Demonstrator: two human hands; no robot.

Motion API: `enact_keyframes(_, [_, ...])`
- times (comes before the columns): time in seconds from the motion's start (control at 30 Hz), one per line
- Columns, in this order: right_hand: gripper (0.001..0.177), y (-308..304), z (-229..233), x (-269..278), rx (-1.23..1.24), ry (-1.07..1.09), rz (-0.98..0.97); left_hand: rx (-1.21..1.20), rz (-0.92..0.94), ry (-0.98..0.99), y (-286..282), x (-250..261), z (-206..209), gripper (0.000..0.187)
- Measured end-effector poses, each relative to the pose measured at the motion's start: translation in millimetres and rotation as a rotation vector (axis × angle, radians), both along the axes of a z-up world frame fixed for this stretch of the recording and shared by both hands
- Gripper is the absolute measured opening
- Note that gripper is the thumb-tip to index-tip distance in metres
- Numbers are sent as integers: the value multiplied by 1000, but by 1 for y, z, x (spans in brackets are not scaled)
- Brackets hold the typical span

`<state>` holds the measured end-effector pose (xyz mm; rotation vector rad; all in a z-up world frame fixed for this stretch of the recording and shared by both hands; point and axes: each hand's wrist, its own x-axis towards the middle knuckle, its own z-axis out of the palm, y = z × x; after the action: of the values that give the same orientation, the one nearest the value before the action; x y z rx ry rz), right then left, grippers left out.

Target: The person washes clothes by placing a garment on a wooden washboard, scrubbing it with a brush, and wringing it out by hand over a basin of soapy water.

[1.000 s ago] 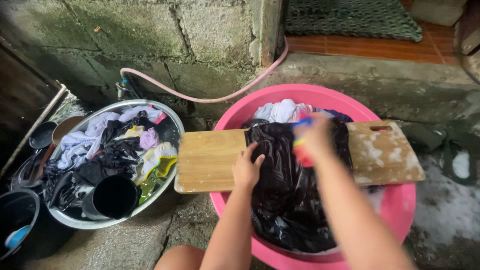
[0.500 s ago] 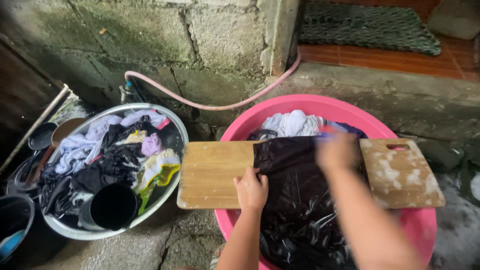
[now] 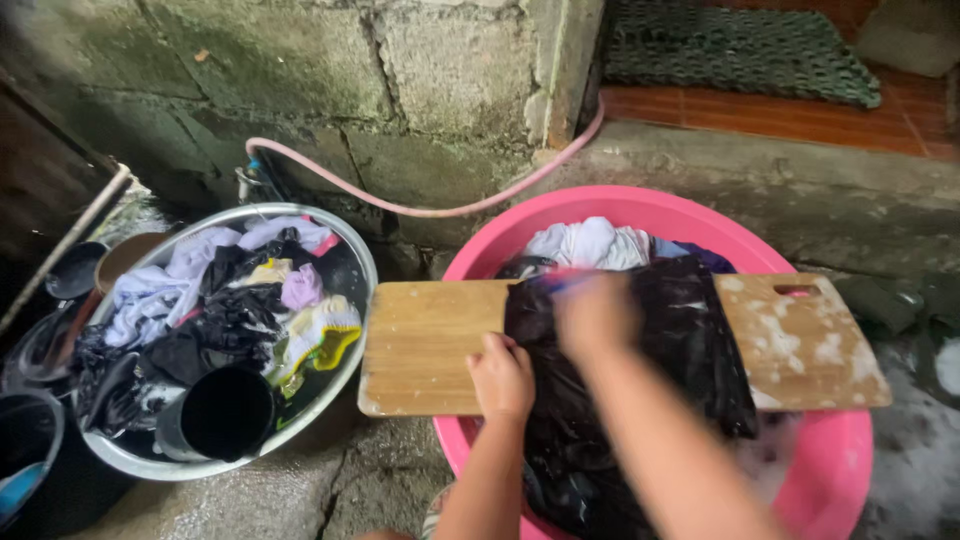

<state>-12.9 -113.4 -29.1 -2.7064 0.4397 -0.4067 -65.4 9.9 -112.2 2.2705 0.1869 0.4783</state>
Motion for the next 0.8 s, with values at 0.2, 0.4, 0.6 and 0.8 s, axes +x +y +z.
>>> enact_keyframes(0.2, [41, -59, 0, -59, -160, 97, 121, -13, 72, 60, 5, -2, 1, 13])
enact_keyframes(0.4, [44, -122, 10, -50, -13, -51, -201, -28, 36, 38, 3, -9, -1, 13])
enact_keyframes(0.6, [40, -1, -21, -105, -116, 25, 269, -4, 53, -23, 9, -7, -4, 12])
enact_keyframes(0.8, [42, -127, 26, -104, -120, -23, -144, -21, 74, 109, 2, -14, 1, 11])
